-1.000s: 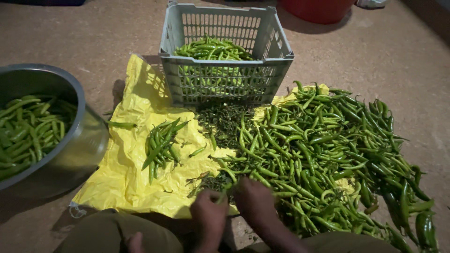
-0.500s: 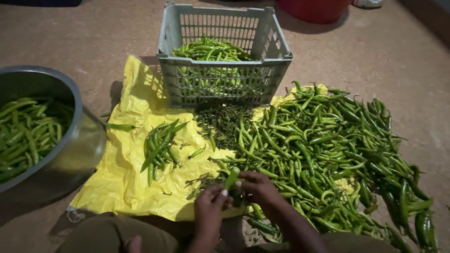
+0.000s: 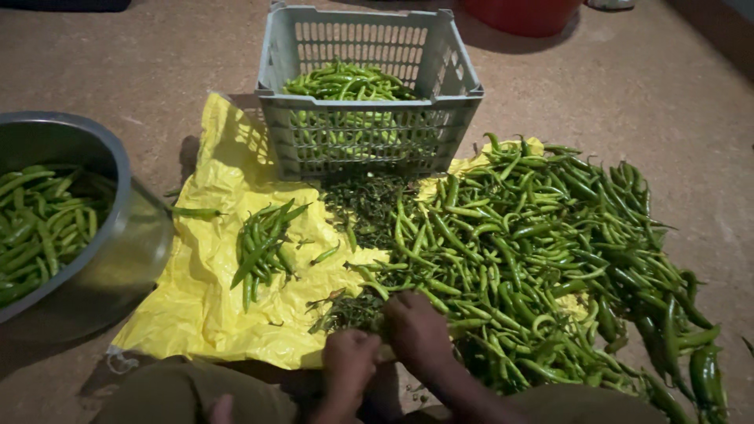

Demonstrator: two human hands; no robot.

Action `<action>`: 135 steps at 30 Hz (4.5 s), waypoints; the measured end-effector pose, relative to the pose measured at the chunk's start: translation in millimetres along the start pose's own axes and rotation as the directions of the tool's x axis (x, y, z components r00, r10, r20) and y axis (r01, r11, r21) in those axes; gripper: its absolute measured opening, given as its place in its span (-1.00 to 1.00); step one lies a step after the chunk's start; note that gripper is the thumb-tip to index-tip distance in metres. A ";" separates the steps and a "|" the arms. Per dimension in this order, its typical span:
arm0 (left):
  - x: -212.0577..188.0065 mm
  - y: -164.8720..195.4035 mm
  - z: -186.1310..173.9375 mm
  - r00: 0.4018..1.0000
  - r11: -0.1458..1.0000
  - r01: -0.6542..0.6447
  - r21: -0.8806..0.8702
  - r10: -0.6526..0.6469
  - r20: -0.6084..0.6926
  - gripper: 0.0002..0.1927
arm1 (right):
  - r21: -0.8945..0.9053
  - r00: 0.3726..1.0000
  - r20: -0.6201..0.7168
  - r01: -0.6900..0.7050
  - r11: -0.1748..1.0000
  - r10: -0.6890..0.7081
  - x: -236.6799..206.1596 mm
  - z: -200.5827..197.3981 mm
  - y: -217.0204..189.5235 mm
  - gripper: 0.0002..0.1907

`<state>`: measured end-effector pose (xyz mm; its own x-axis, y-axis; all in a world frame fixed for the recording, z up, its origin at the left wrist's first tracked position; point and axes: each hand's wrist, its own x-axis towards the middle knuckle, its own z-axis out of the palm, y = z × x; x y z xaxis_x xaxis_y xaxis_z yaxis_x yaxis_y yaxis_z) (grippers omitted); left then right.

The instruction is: The person sits on the floor in front of a pile of green chilies spread on a yellow tarp. They pick up chilies one at a time, remove the stems by hand, drop the trimmed chilies into a plastic crate, and discard the stems in a pile on the tarp.

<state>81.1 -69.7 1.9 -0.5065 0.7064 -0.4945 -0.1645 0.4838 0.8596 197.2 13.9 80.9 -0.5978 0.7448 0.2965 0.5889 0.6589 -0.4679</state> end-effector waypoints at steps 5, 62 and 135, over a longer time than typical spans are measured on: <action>22.4 -27.9 0.6 0.994 0.833 0.064 -0.549 -0.006 0.107 -0.79 | 0.226 0.873 0.158 -0.487 0.844 0.462 16.9 -1.2 16.3 -0.78; -12.2 14.0 8.3 0.968 0.671 0.204 -0.712 -0.031 0.249 -0.62 | 0.397 0.802 0.598 -0.287 0.872 -0.008 37.0 -79.1 6.4 -0.70; -11.0 62.2 -14.7 0.744 0.755 -0.622 0.209 0.653 -0.146 -0.66 | 0.722 0.792 0.465 -0.598 0.347 0.396 37.3 -22.6 22.3 -0.74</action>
<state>64.0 -55.0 62.8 -0.6076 0.7654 0.2121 0.3672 0.0339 0.9295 200.3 58.8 100.4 -0.4927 0.8018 -0.3380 0.1694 -0.2926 -0.9411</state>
